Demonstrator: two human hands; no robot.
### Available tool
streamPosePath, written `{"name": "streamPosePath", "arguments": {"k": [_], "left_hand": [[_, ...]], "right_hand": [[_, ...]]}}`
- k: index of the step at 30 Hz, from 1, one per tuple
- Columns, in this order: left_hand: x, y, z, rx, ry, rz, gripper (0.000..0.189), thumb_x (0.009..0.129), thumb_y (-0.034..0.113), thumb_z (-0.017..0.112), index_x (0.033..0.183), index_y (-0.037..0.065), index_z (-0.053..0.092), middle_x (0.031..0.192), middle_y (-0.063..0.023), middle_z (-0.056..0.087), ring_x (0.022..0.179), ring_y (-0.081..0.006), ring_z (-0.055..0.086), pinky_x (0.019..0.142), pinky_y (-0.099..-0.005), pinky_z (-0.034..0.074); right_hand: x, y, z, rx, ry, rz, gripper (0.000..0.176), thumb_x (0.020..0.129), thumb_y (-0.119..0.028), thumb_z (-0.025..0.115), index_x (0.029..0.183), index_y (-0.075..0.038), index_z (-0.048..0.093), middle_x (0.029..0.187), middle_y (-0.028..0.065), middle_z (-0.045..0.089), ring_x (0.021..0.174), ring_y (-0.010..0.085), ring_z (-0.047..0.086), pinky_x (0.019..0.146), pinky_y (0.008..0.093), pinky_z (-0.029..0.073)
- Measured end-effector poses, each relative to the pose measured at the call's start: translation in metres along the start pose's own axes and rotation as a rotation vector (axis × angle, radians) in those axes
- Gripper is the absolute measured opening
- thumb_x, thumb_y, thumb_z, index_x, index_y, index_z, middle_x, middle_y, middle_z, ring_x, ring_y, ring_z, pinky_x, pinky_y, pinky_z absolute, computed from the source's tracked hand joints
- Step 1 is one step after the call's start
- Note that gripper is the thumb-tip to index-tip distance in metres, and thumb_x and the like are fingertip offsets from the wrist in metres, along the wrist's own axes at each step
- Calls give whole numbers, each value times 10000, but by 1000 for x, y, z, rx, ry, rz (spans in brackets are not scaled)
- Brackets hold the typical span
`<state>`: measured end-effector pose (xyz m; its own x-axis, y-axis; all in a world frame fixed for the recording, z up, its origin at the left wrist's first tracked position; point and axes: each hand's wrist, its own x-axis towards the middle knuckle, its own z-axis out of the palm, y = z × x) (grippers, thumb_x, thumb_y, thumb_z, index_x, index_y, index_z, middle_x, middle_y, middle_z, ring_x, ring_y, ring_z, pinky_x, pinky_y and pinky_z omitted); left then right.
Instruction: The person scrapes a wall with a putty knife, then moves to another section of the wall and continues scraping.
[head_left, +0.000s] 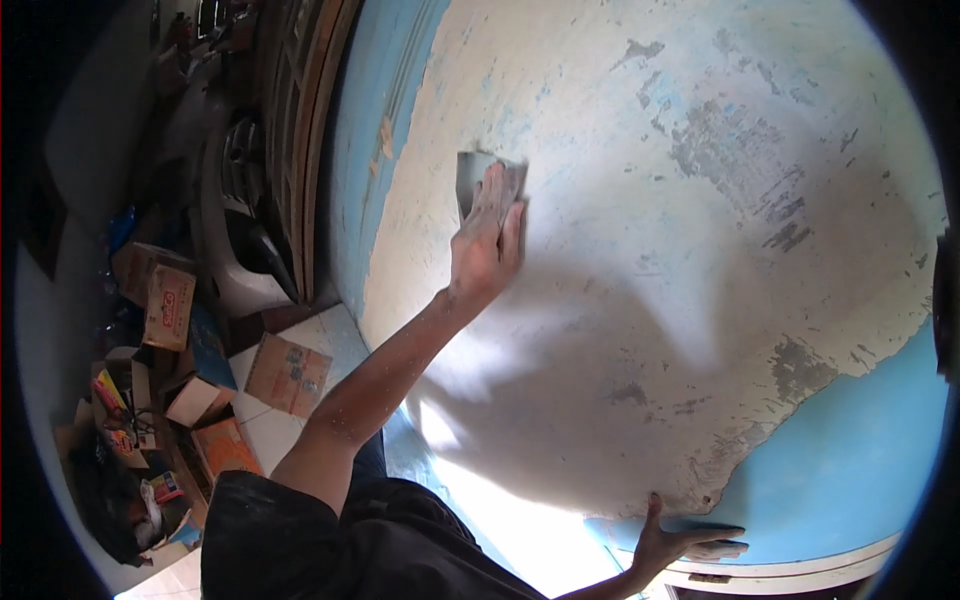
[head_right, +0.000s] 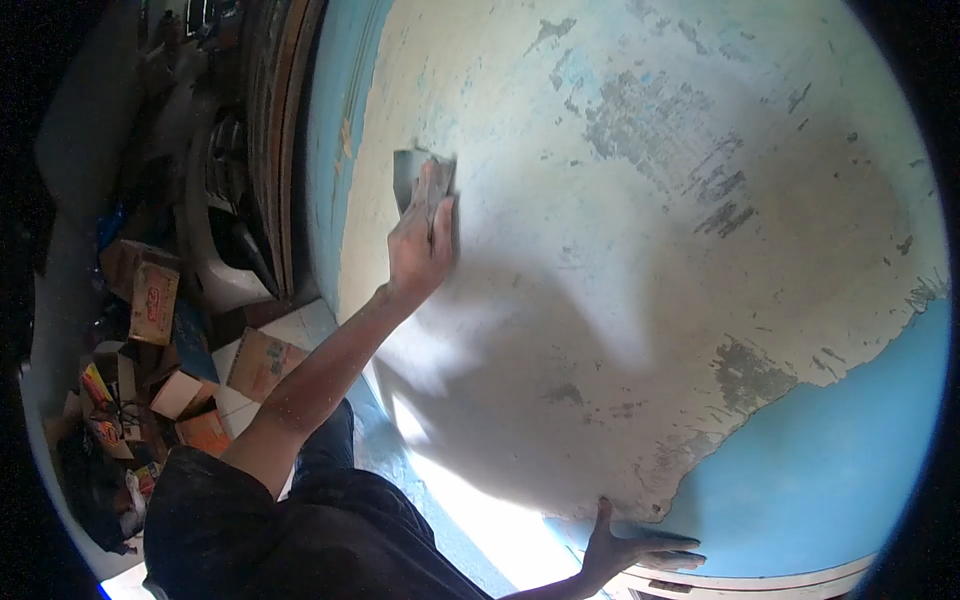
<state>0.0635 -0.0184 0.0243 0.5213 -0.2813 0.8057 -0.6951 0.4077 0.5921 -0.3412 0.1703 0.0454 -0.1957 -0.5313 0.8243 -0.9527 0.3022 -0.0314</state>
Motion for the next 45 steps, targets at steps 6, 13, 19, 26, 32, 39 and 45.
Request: {"name": "streamPosePath", "arguments": {"k": [6, 13, 19, 26, 32, 39, 45], "left_hand": [[32, 10, -4, -70, 1, -163, 459, 1002, 172, 432, 1362, -108, 382, 1375, -316, 428, 1250, -434, 467, 1045, -428, 401], [-3, 1, -5, 39, -20, -13, 468, 1020, 212, 399, 1414, -36, 354, 1364, -317, 440, 1249, -371, 495, 1007, -416, 438], [32, 14, -5, -93, -11, -204, 436, 990, 159, 465, 1357, -72, 419, 1363, -285, 460, 1247, -417, 477, 1015, -417, 436], [-5, 2, -3, -10, -23, 7, 449, 982, 145, 479, 1357, -90, 405, 1365, -301, 449, 1226, -420, 498, 1010, -427, 439], [19, 7, -6, -82, -13, -123, 481, 980, 172, 490, 1376, -78, 377, 1354, -293, 465, 1215, -437, 500, 1012, -441, 438], [-14, -6, -3, 64, 27, 30, 428, 978, 145, 492, 1347, -64, 436, 1330, -292, 489, 1209, -363, 535, 939, -413, 495], [20, 0, -8, -44, -53, -244, 514, 970, 165, 521, 1389, -81, 355, 1359, -291, 459, 1207, -425, 510, 1025, -434, 430]], "right_hand": [[2, -7, -9, 64, -47, -42, 1456, 613, -725, 741, 1442, 97, -129, 1402, 484, -187, 1333, 633, -61, 1026, 734, 165], [6, -16, -19, -72, -60, -54, 1472, 612, -664, 782, 1426, 86, -188, 1389, 511, -130, 1351, 596, -44, 1010, 735, 210], [3, -13, -17, -38, -48, -49, 1407, 662, -708, 712, 1438, 89, -150, 1389, 522, -89, 1387, 539, -55, 1015, 748, 180], [0, -3, 4, -9, 110, -56, 1444, 564, -815, 678, 1505, -79, -133, 1516, 306, -196, 1416, 458, -166, 1090, 659, -18], [1, -1, 4, 45, 66, -32, 1457, 541, -819, 686, 1508, -95, -129, 1520, 300, -191, 1421, 456, -150, 1095, 658, -6], [1, 2, 6, -21, 71, -29, 1457, 537, -847, 657, 1508, -98, -129, 1520, 296, -198, 1421, 456, -144, 1086, 679, 5], [1, 3, 8, 16, 48, -15, 1461, 538, -834, 668, 1503, -102, -149, 1512, 294, -230, 1415, 452, -174, 1100, 657, 6]]}}
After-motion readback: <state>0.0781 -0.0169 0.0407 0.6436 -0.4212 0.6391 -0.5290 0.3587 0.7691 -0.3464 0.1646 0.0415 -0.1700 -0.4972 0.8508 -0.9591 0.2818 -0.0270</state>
